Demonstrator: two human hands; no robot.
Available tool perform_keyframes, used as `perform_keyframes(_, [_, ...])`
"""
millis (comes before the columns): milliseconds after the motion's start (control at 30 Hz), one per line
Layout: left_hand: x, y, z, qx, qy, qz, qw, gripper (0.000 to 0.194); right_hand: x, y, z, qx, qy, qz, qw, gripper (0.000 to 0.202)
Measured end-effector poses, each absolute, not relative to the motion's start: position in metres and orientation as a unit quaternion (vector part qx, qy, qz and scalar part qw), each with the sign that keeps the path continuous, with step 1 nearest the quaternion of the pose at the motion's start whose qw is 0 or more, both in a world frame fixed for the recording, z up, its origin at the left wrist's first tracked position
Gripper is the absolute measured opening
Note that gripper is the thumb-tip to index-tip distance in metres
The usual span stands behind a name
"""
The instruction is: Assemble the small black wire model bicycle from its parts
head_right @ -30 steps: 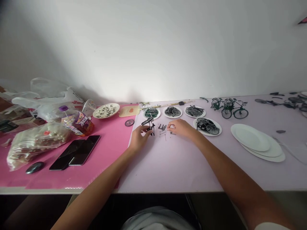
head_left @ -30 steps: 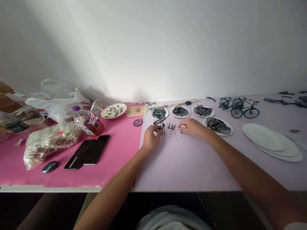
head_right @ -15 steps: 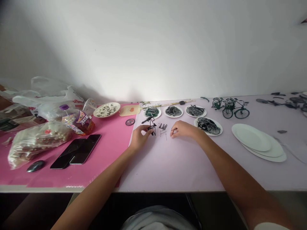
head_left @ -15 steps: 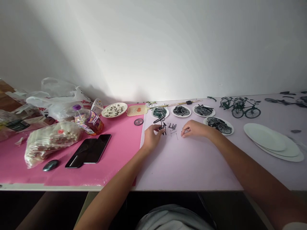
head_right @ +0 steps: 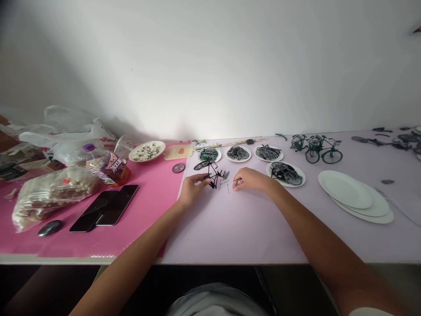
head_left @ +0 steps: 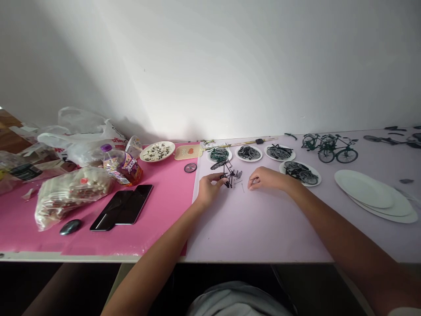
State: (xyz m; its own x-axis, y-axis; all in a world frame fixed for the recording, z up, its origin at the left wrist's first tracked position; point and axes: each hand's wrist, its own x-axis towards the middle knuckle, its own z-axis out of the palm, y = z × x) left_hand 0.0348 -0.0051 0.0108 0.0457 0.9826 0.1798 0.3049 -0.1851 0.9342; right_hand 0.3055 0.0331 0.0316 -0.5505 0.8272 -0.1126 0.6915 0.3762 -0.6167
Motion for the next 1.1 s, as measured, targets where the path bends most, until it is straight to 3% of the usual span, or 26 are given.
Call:
perform_keyframes(300, [0.033,0.001,0.001,0.558,0.454,0.491,0.492,0.051,0.305,0.033,0.033,-0.480,-0.807,0.331,0.100,0.022])
perform_keyframes(733, [0.030,0.004,-0.002,0.552,0.437,0.506,0.498,0.048,0.298,0.029,0.031,-0.479,-0.823,0.294,0.081,0.015])
perform_keyframes(833, [0.030,0.004,-0.003,0.555,0.444,0.503,0.492,0.046,0.295,0.031,0.025,-0.461,-0.825,0.295,0.139,0.015])
perform_keyframes(1000, [0.030,0.002,0.001,0.574,0.482,0.493,0.442,0.040,0.281,0.030,0.019,-0.488,-0.790,0.216,0.301,0.015])
perform_keyframes(1100, [0.032,0.000,0.005,0.596,0.498,0.487,0.398,0.033,0.265,0.022,0.018,-0.468,-0.745,0.237,0.413,0.019])
